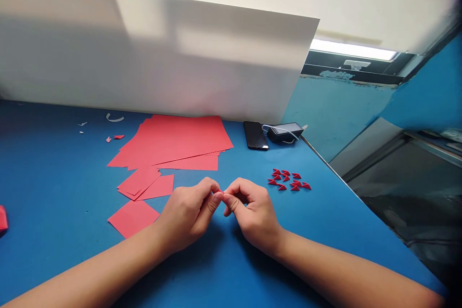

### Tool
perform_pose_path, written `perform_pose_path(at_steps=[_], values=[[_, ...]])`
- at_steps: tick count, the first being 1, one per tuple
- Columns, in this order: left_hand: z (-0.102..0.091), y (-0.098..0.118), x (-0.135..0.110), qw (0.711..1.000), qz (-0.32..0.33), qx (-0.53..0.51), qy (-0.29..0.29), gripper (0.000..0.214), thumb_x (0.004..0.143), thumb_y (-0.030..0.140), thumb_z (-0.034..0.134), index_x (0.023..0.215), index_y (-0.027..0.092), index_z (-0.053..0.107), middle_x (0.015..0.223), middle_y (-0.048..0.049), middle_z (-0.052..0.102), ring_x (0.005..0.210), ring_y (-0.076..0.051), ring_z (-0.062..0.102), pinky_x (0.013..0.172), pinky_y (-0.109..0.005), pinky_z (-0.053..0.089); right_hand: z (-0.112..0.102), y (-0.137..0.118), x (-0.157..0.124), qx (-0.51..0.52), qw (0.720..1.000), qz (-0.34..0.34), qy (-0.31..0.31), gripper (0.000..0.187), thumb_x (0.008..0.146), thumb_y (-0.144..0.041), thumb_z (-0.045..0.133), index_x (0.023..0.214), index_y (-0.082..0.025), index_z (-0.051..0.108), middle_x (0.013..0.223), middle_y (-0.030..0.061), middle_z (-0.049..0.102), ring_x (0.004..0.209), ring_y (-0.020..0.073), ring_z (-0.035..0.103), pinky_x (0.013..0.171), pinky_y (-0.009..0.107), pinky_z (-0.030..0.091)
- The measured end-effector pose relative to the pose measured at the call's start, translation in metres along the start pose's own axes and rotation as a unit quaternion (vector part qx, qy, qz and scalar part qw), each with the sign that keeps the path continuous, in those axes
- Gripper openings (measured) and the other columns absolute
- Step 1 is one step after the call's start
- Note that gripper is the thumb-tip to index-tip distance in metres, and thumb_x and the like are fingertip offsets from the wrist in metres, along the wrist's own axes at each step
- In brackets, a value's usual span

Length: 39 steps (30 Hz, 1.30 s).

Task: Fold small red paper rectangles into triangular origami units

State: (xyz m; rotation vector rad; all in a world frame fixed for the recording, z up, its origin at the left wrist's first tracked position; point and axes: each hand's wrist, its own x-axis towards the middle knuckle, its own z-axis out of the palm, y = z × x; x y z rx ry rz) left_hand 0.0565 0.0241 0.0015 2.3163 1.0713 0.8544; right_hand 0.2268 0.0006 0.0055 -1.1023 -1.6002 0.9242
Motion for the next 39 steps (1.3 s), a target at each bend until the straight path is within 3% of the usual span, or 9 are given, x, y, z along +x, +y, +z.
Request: perform_pose_path(at_steps=[4, 10, 17, 24, 29, 39], values=[[-0.001, 0.002, 0.005, 0.993, -0.048, -0.109, 0.019, 0.024, 0.094, 0.029, 0.04, 0.077, 0.019, 0.052, 0.065, 0.0016, 0.053, 0.057, -0.011, 0.045, 0.055, -0.022, 0.035, 0.0, 0.005, 0.001, -0.044, 0.999, -0.021, 0.005, 0.015, 0.089, -0.027, 0.057, 0.078, -0.018, 0.06, 0.069, 0.0007, 0.061, 0.059, 0.0123, 0.058, 0.058, 0.025, 0.046], [0.002, 0.0, 0.007, 0.965, -0.115, -0.234, 0.008, 0.024, 0.094, 0.031, 0.041, 0.079, 0.019, 0.056, 0.062, 0.0024, 0.057, 0.05, -0.009, 0.046, 0.05, -0.021, 0.037, 0.001, 0.007, 0.002, -0.037, 0.998, -0.04, 0.008, 0.011, 0.086, -0.03, 0.063, 0.089, -0.02, 0.063, 0.084, 0.004, 0.066, 0.065, 0.0142, 0.063, 0.058, 0.026, 0.05], [0.003, -0.001, 0.005, 0.972, -0.1, -0.212, 0.021, 0.023, 0.093, 0.029, 0.042, 0.078, 0.018, 0.055, 0.063, 0.0021, 0.056, 0.053, -0.009, 0.046, 0.052, -0.02, 0.037, 0.002, 0.007, -0.001, -0.043, 0.996, -0.075, 0.028, 0.007, 0.086, -0.025, 0.063, 0.085, -0.019, 0.066, 0.08, 0.004, 0.067, 0.063, 0.0139, 0.062, 0.059, 0.027, 0.05], [0.001, 0.002, 0.006, 0.982, -0.058, -0.179, 0.033, 0.023, 0.092, 0.024, 0.041, 0.075, 0.018, 0.055, 0.063, 0.0012, 0.056, 0.057, -0.011, 0.05, 0.055, -0.022, 0.038, 0.004, -0.003, -0.001, 0.048, 0.999, 0.016, 0.012, 0.014, 0.087, -0.029, 0.059, 0.081, -0.018, 0.065, 0.071, 0.0026, 0.066, 0.055, 0.0118, 0.06, 0.049, 0.022, 0.047], [0.002, 0.004, 0.005, 0.983, -0.066, -0.163, 0.043, 0.021, 0.092, 0.03, 0.046, 0.08, 0.018, 0.059, 0.067, -0.0004, 0.059, 0.059, -0.012, 0.051, 0.056, -0.023, 0.04, 0.003, -0.002, 0.0, 0.034, 0.999, 0.017, 0.027, 0.015, 0.087, -0.028, 0.059, 0.078, -0.017, 0.062, 0.069, 0.0022, 0.063, 0.056, 0.0118, 0.06, 0.05, 0.022, 0.047], [-0.001, 0.001, 0.008, 0.967, -0.07, -0.243, 0.014, 0.015, 0.092, 0.022, 0.046, 0.08, 0.018, 0.056, 0.074, -0.0002, 0.058, 0.06, -0.009, 0.054, 0.055, -0.02, 0.042, 0.003, 0.001, 0.0, 0.011, 1.0, -0.006, 0.019, 0.011, 0.087, -0.022, 0.058, 0.078, -0.018, 0.063, 0.07, 0.0013, 0.062, 0.057, 0.0117, 0.059, 0.052, 0.022, 0.046]])
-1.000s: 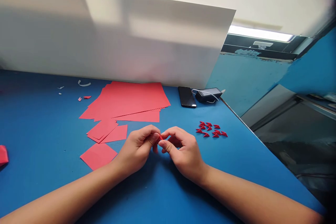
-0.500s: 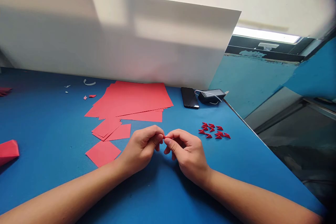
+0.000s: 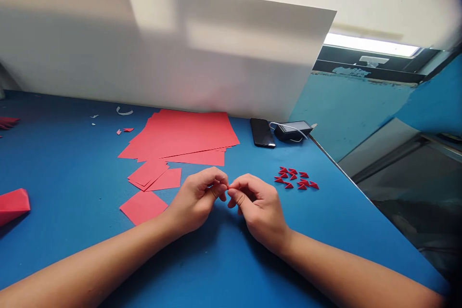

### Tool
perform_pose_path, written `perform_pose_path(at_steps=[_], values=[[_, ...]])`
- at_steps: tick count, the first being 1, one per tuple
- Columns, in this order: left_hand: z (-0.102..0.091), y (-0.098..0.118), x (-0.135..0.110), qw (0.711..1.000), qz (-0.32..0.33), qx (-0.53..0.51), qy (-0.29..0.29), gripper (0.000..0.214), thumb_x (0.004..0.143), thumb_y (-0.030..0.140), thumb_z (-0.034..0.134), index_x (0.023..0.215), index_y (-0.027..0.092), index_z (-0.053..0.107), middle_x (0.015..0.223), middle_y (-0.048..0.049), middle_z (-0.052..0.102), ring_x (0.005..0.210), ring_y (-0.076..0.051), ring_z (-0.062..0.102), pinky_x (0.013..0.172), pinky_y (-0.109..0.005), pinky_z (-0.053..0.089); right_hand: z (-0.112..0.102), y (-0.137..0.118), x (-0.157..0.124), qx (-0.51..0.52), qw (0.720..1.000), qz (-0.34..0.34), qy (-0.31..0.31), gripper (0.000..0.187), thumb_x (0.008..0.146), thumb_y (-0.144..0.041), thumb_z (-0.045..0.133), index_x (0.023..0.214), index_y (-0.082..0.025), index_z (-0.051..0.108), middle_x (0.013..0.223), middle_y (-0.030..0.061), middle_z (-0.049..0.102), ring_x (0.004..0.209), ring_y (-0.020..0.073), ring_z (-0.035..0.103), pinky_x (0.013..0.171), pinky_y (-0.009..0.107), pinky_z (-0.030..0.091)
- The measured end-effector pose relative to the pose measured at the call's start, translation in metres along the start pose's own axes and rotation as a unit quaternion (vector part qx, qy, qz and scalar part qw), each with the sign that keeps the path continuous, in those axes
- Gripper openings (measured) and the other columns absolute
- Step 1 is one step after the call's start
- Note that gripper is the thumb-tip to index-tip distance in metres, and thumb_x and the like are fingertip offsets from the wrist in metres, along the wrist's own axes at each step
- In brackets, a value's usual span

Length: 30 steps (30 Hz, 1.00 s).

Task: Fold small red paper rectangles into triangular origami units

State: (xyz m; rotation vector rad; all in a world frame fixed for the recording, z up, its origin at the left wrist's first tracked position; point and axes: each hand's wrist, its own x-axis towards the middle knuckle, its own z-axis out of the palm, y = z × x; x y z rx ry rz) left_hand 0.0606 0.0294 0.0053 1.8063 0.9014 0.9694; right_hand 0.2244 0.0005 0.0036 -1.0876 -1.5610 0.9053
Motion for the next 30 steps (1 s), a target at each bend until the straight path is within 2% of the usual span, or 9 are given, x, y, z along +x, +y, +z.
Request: perform_pose_path(at_steps=[5, 10, 15, 19, 24, 28, 30], values=[[0.002, 0.0, -0.001, 1.0, -0.02, -0.001, 0.013, 0.017, 0.092, 0.03, 0.049, 0.086, 0.017, 0.057, 0.069, 0.001, 0.06, 0.054, -0.008, 0.051, 0.051, -0.02, 0.042, -0.001, 0.003, 0.001, -0.028, 0.999, -0.017, 0.011, 0.012, 0.088, -0.024, 0.058, 0.08, -0.019, 0.064, 0.073, 0.0023, 0.063, 0.06, 0.0122, 0.058, 0.053, 0.023, 0.046], [0.002, -0.003, 0.001, 0.999, -0.009, 0.001, 0.039, 0.016, 0.091, 0.028, 0.051, 0.094, 0.017, 0.063, 0.069, 0.0011, 0.06, 0.053, -0.008, 0.053, 0.051, -0.019, 0.043, -0.001, 0.005, 0.001, -0.017, 1.0, -0.023, 0.005, 0.014, 0.089, -0.027, 0.058, 0.085, -0.018, 0.068, 0.076, 0.0035, 0.066, 0.06, 0.0117, 0.059, 0.054, 0.023, 0.047], [-0.001, -0.005, 0.004, 0.999, -0.008, -0.032, 0.027, 0.014, 0.087, 0.029, 0.059, 0.084, 0.017, 0.065, 0.072, 0.0, 0.061, 0.056, -0.008, 0.054, 0.05, -0.018, 0.043, -0.002, 0.007, 0.003, -0.004, 1.0, 0.021, 0.019, 0.017, 0.087, -0.033, 0.061, 0.082, -0.017, 0.066, 0.068, 0.0014, 0.064, 0.055, 0.0101, 0.058, 0.051, 0.021, 0.045], [-0.005, -0.008, 0.004, 0.999, 0.005, -0.043, 0.012, 0.017, 0.088, 0.029, 0.056, 0.078, 0.016, 0.061, 0.078, -0.0013, 0.057, 0.058, -0.009, 0.052, 0.047, -0.019, 0.042, -0.001, 0.007, 0.003, 0.006, 0.999, 0.038, 0.018, 0.019, 0.086, -0.035, 0.062, 0.08, -0.017, 0.059, 0.065, -0.0006, 0.061, 0.053, 0.0098, 0.057, 0.05, 0.021, 0.043], [-0.006, -0.007, 0.003, 1.0, 0.025, -0.017, 0.003, 0.017, 0.088, 0.027, 0.055, 0.074, 0.017, 0.058, 0.077, -0.0012, 0.057, 0.064, -0.011, 0.053, 0.054, -0.02, 0.042, 0.005, 0.004, 0.001, 0.007, 1.0, 0.014, -0.011, 0.022, 0.09, -0.039, 0.057, 0.083, -0.018, 0.054, 0.06, -0.0025, 0.057, 0.049, 0.0092, 0.052, 0.049, 0.021, 0.04], [-0.006, -0.007, 0.004, 0.999, 0.022, -0.026, 0.005, 0.02, 0.087, 0.03, 0.057, 0.073, 0.017, 0.058, 0.072, -0.0011, 0.059, 0.067, -0.013, 0.054, 0.06, -0.022, 0.042, 0.009, 0.004, 0.001, -0.059, 0.998, -0.013, 0.006, 0.023, 0.091, -0.039, 0.055, 0.084, -0.017, 0.056, 0.06, -0.002, 0.056, 0.051, 0.0101, 0.051, 0.051, 0.022, 0.039], [-0.007, -0.009, 0.006, 0.999, 0.01, -0.04, 0.011, 0.02, 0.085, 0.031, 0.059, 0.071, 0.016, 0.059, 0.066, 0.0, 0.057, 0.061, -0.012, 0.05, 0.057, -0.022, 0.039, 0.01, 0.004, 0.002, -0.094, 0.995, -0.026, 0.013, 0.024, 0.092, -0.038, 0.052, 0.084, -0.017, 0.058, 0.058, -0.0022, 0.055, 0.049, 0.0101, 0.051, 0.051, 0.023, 0.038]])
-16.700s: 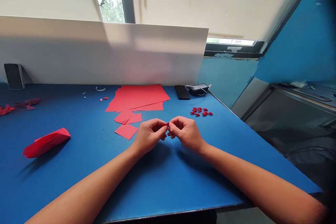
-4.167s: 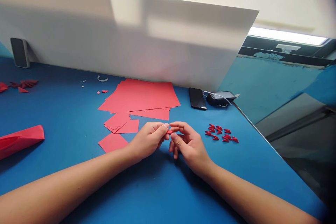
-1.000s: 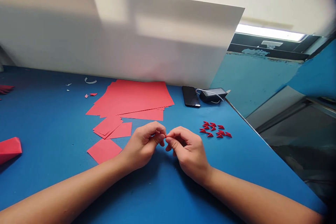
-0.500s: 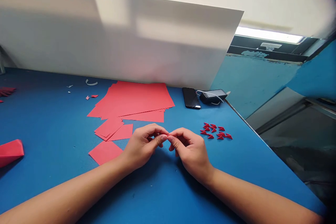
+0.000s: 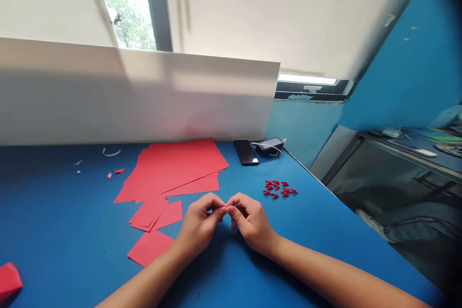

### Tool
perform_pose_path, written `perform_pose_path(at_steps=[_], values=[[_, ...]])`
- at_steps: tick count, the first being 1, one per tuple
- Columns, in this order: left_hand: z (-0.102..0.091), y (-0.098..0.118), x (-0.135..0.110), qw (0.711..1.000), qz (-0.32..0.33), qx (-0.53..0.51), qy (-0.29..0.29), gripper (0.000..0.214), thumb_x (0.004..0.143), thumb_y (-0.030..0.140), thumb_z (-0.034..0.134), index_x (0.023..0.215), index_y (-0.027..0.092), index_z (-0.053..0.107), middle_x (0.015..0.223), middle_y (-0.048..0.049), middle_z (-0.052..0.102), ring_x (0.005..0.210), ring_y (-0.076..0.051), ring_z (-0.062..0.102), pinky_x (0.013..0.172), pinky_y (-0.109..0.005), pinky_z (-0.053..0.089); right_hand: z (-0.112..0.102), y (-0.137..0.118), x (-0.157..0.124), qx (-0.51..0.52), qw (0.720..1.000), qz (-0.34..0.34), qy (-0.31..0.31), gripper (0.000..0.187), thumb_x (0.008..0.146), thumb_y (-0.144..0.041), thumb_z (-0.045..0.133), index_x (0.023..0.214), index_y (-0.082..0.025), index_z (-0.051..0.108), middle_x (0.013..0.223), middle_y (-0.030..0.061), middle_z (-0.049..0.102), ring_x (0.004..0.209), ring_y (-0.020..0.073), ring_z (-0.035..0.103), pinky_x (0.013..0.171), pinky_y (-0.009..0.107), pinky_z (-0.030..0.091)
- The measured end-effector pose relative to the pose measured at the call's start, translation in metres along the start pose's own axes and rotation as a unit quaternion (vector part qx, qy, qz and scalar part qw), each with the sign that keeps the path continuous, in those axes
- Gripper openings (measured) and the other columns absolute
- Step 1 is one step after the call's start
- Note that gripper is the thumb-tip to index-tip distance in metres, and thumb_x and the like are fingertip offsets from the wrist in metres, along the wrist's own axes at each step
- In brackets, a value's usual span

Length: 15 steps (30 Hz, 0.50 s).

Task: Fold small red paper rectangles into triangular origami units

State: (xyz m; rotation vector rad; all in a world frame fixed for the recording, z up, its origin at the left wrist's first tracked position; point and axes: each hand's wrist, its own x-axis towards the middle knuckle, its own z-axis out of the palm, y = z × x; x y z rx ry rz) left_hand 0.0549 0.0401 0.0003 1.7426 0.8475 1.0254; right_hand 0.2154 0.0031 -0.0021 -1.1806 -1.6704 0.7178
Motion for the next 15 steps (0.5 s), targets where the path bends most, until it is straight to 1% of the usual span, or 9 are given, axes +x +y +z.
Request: perform_pose_path(at_steps=[3, 5, 9, 12, 15], values=[[-0.001, -0.004, 0.002, 1.0, -0.019, -0.006, 0.001, 0.022, 0.083, 0.035, 0.061, 0.073, 0.016, 0.064, 0.062, -0.0001, 0.056, 0.055, -0.011, 0.046, 0.051, -0.021, 0.036, 0.001, 0.0, -0.002, -0.045, 0.998, -0.023, 0.025, 0.024, 0.094, -0.034, 0.048, 0.085, -0.016, 0.061, 0.058, -0.0016, 0.055, 0.049, 0.0107, 0.051, 0.053, 0.024, 0.039], [-0.001, -0.006, 0.002, 1.0, -0.017, -0.005, -0.004, 0.023, 0.082, 0.037, 0.062, 0.075, 0.016, 0.067, 0.062, -0.0009, 0.057, 0.054, -0.011, 0.046, 0.05, -0.022, 0.035, 0.002, 0.0, -0.005, -0.089, 0.994, -0.049, 0.045, 0.022, 0.095, -0.029, 0.046, 0.086, -0.016, 0.062, 0.062, 0.0001, 0.057, 0.053, 0.0118, 0.052, 0.057, 0.025, 0.04], [0.0, -0.003, -0.001, 1.0, -0.013, -0.002, -0.003, 0.022, 0.079, 0.037, 0.066, 0.075, 0.016, 0.069, 0.061, -0.0015, 0.06, 0.054, -0.012, 0.049, 0.051, -0.022, 0.038, 0.005, -0.002, -0.012, -0.192, 0.972, -0.104, 0.083, 0.02, 0.094, -0.021, 0.042, 0.082, -0.017, 0.058, 0.072, 0.0039, 0.06, 0.064, 0.0147, 0.054, 0.061, 0.026, 0.039], [-0.001, 0.001, -0.003, 1.0, -0.014, -0.022, 0.005, 0.023, 0.078, 0.038, 0.067, 0.074, 0.015, 0.069, 0.059, -0.0008, 0.059, 0.053, -0.012, 0.05, 0.051, -0.022, 0.039, 0.007, -0.003, -0.012, -0.232, 0.959, -0.139, 0.085, 0.018, 0.093, -0.018, 0.042, 0.081, -0.018, 0.055, 0.073, 0.0042, 0.059, 0.066, 0.0152, 0.054, 0.061, 0.026, 0.038], [-0.001, 0.004, -0.004, 0.998, -0.021, -0.057, 0.007, 0.024, 0.076, 0.038, 0.068, 0.07, 0.015, 0.066, 0.053, 0.001, 0.055, 0.049, -0.011, 0.049, 0.049, -0.021, 0.037, 0.007, -0.006, -0.011, -0.238, 0.955, -0.157, 0.084, 0.015, 0.091, -0.018, 0.044, 0.08, -0.018, 0.054, 0.073, 0.0037, 0.059, 0.066, 0.0154, 0.054, 0.061, 0.026, 0.038]])
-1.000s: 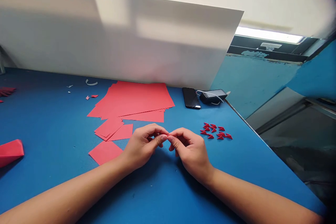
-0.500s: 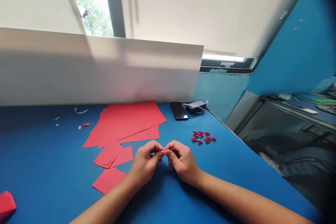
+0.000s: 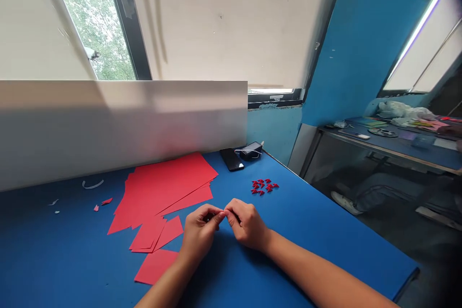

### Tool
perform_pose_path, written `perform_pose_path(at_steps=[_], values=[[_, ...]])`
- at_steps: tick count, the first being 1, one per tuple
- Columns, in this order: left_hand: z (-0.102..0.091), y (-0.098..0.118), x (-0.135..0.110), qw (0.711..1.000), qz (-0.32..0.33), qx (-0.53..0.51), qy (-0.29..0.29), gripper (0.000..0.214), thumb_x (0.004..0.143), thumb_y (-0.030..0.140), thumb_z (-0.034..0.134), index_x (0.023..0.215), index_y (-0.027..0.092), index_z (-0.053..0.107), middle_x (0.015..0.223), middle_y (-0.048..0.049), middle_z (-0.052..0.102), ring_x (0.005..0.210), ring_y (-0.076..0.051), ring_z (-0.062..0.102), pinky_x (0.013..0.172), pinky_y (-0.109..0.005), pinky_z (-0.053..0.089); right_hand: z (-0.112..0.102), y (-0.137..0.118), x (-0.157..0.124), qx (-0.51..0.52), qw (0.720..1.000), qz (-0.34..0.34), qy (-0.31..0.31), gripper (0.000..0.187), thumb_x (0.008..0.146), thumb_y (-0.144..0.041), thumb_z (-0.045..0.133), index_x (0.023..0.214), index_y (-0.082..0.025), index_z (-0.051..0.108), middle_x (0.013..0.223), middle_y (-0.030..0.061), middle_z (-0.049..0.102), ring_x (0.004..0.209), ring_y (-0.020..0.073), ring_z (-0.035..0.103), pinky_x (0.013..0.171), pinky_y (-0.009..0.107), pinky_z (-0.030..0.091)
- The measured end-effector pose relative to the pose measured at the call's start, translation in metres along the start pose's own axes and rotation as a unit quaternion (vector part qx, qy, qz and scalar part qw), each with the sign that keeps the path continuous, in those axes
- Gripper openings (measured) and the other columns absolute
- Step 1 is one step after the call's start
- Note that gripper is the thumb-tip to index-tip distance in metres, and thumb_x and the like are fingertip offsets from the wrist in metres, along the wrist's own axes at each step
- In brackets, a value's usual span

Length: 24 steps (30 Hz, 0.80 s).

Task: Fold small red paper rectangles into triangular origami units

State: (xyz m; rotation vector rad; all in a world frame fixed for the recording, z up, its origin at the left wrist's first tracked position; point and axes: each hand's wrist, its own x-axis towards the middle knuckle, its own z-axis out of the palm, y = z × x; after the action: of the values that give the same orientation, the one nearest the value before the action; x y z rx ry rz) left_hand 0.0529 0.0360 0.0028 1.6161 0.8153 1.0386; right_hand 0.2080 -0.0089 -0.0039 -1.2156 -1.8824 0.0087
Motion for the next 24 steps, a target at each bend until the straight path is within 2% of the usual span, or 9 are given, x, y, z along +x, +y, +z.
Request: perform_pose_path(at_steps=[3, 7, 10, 14, 17, 20, 24], values=[[0.004, 0.001, -0.001, 0.998, -0.033, -0.057, -0.012, 0.028, 0.076, 0.041, 0.068, 0.07, 0.015, 0.061, 0.046, 0.0037, 0.05, 0.042, -0.009, 0.044, 0.043, -0.02, 0.034, -0.002, 0.0, 0.001, 0.001, 1.0, -0.005, 0.007, 0.015, 0.092, -0.019, 0.043, 0.081, -0.018, 0.053, 0.073, 0.0037, 0.058, 0.066, 0.0152, 0.054, 0.06, 0.026, 0.037], [0.011, 0.002, -0.001, 0.992, -0.059, -0.109, -0.035, 0.031, 0.075, 0.044, 0.069, 0.077, 0.015, 0.06, 0.046, 0.0048, 0.05, 0.04, -0.008, 0.043, 0.04, -0.019, 0.034, -0.008, 0.001, -0.001, 0.02, 1.0, -0.008, 0.015, 0.017, 0.092, -0.019, 0.043, 0.079, -0.018, 0.053, 0.071, 0.003, 0.056, 0.064, 0.0145, 0.051, 0.06, 0.026, 0.037], [0.014, 0.002, 0.001, 0.992, -0.043, -0.105, -0.053, 0.033, 0.076, 0.044, 0.068, 0.088, 0.013, 0.065, 0.048, 0.005, 0.049, 0.041, -0.008, 0.043, 0.041, -0.02, 0.033, -0.013, 0.0, -0.002, 0.036, 0.999, 0.0, 0.014, 0.018, 0.092, -0.019, 0.044, 0.075, -0.018, 0.052, 0.069, 0.0023, 0.056, 0.062, 0.0141, 0.05, 0.059, 0.026, 0.037], [0.014, -0.001, 0.001, 0.995, -0.02, -0.078, -0.058, 0.034, 0.077, 0.044, 0.067, 0.083, 0.011, 0.07, 0.047, 0.0038, 0.048, 0.042, -0.008, 0.043, 0.042, -0.02, 0.033, -0.017, -0.004, -0.001, 0.039, 0.999, 0.021, -0.002, 0.019, 0.091, -0.02, 0.044, 0.073, -0.019, 0.051, 0.065, 0.0016, 0.054, 0.058, 0.0138, 0.048, 0.057, 0.026, 0.035], [0.014, -0.001, 0.0, 0.991, -0.064, -0.107, -0.041, 0.036, 0.073, 0.046, 0.072, 0.083, 0.011, 0.069, 0.046, 0.0045, 0.048, 0.04, -0.007, 0.042, 0.039, -0.019, 0.033, -0.019, -0.003, 0.001, 0.049, 0.998, 0.027, -0.015, 0.02, 0.091, -0.021, 0.044, 0.073, -0.019, 0.051, 0.065, 0.0012, 0.054, 0.058, 0.0135, 0.048, 0.056, 0.026, 0.035], [0.013, -0.001, 0.0, 0.982, -0.103, -0.157, -0.029, 0.036, 0.07, 0.045, 0.075, 0.082, 0.012, 0.067, 0.056, 0.0028, 0.054, 0.04, -0.006, 0.043, 0.036, -0.018, 0.032, -0.019, 0.0, 0.002, 0.064, 0.997, 0.019, -0.024, 0.019, 0.093, -0.024, 0.044, 0.077, -0.019, 0.055, 0.07, 0.0025, 0.058, 0.063, 0.0144, 0.052, 0.06, 0.026, 0.038], [0.012, -0.002, 0.003, 0.966, -0.132, -0.219, -0.043, 0.039, 0.067, 0.044, 0.078, 0.083, 0.011, 0.067, 0.061, 0.0022, 0.056, 0.038, -0.003, 0.041, 0.033, -0.016, 0.029, -0.018, -0.001, 0.003, 0.104, 0.994, 0.041, -0.001, 0.012, 0.092, -0.026, 0.05, 0.087, -0.019, 0.059, 0.077, 0.003, 0.062, 0.062, 0.0135, 0.054, 0.061, 0.026, 0.041]])
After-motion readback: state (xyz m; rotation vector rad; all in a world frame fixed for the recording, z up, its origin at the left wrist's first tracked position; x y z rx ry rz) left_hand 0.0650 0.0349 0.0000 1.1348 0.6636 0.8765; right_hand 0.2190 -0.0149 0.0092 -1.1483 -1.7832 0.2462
